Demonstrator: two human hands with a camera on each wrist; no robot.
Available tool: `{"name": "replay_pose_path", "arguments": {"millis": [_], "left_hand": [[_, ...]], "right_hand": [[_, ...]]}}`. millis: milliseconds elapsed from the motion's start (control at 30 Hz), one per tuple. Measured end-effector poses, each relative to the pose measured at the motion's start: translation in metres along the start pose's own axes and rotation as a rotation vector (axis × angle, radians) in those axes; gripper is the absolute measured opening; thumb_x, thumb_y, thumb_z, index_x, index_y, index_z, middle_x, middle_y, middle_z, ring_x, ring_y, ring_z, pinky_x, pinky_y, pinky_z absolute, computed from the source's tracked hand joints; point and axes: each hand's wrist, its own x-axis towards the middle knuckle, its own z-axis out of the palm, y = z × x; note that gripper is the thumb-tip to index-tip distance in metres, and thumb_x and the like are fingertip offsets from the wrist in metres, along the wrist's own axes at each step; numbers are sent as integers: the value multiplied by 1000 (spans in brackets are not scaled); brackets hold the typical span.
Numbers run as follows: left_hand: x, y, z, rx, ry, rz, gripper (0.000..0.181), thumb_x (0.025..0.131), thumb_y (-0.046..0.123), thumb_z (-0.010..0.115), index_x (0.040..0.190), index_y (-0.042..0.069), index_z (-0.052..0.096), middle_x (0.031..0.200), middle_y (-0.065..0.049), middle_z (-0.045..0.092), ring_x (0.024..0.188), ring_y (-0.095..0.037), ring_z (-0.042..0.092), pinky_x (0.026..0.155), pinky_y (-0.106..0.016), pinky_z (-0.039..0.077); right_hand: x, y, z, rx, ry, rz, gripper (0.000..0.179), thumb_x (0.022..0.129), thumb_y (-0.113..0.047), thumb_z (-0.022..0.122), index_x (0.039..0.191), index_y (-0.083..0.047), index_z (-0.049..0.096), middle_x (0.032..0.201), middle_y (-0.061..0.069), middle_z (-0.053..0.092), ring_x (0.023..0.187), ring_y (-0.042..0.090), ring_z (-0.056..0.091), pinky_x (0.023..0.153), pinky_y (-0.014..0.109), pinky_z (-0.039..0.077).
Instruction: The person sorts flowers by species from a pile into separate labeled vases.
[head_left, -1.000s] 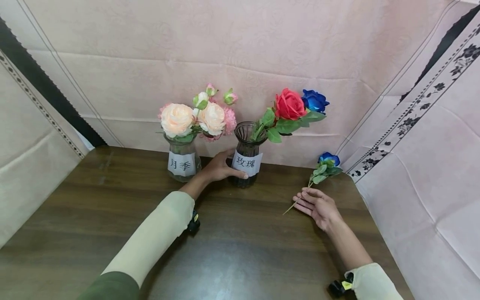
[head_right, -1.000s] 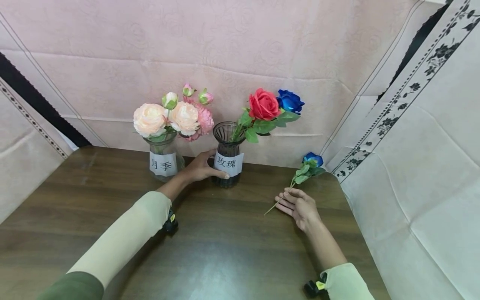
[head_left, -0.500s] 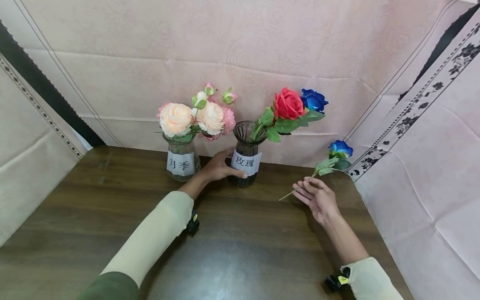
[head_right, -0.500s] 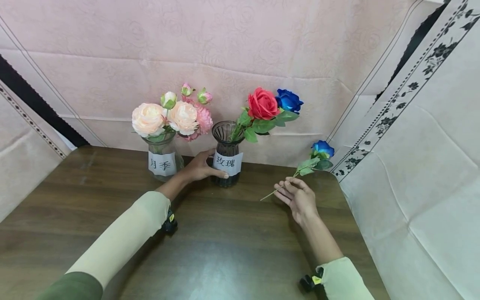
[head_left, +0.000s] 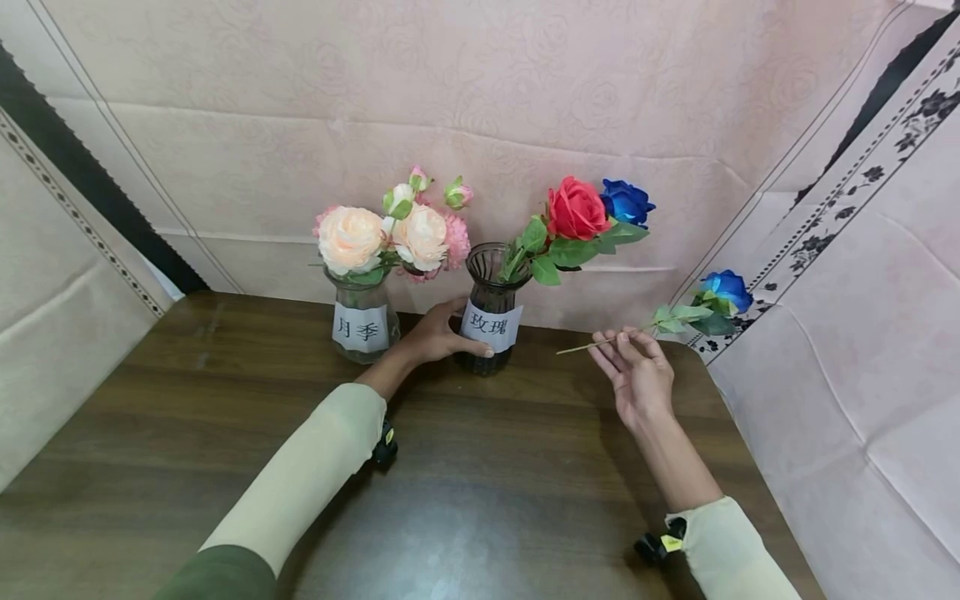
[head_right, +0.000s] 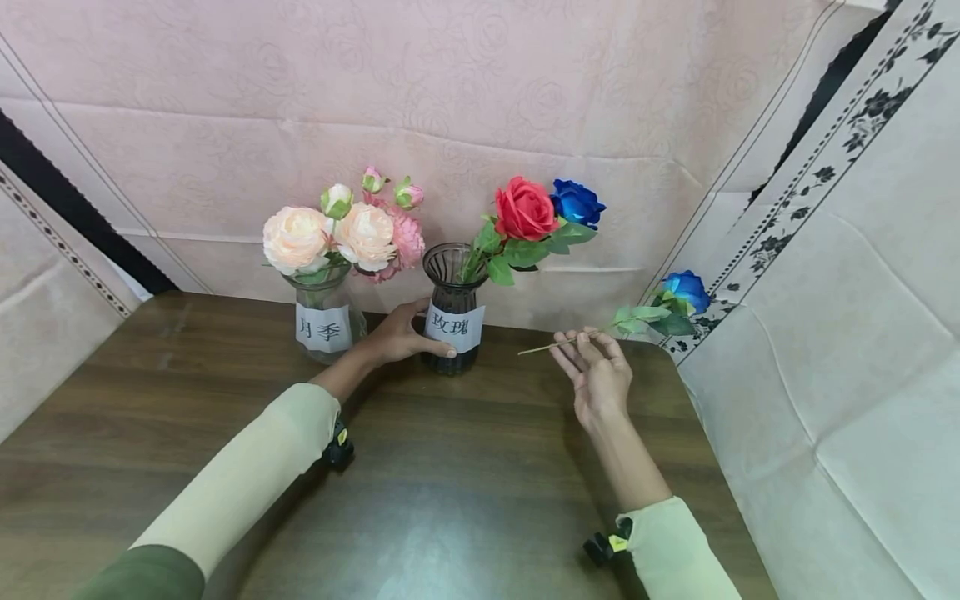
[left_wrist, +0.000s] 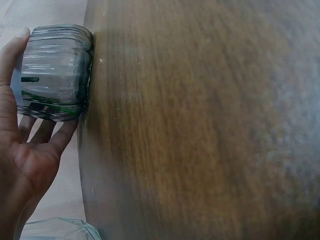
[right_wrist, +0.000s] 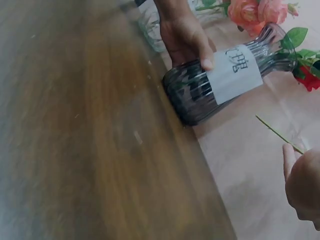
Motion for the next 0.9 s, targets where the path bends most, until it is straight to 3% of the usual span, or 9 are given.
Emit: {"name": "replay_pose_path", "arguments": {"millis": [333,900], "left_hand": [[-1,-5,2,1,-4,9,95,86,28,102,167,20,53,162,-7,64,153,-35,55,132,-64,41],[0,-2,0,-7,2,-17,95,86,29,101,167,21,53,159,-8,66,152,-37,56,132,-66,40]], "right_hand": [[-2,1,28,96,-6,-154,9,109,-7,71,114,-4,64,98,12,80,103,28,85,95,42,70],[-3,-2,88,144,-108,-249,6,110,-12,69,112,-9,65,102,10,80,105,26,83,98,42,69]]}}
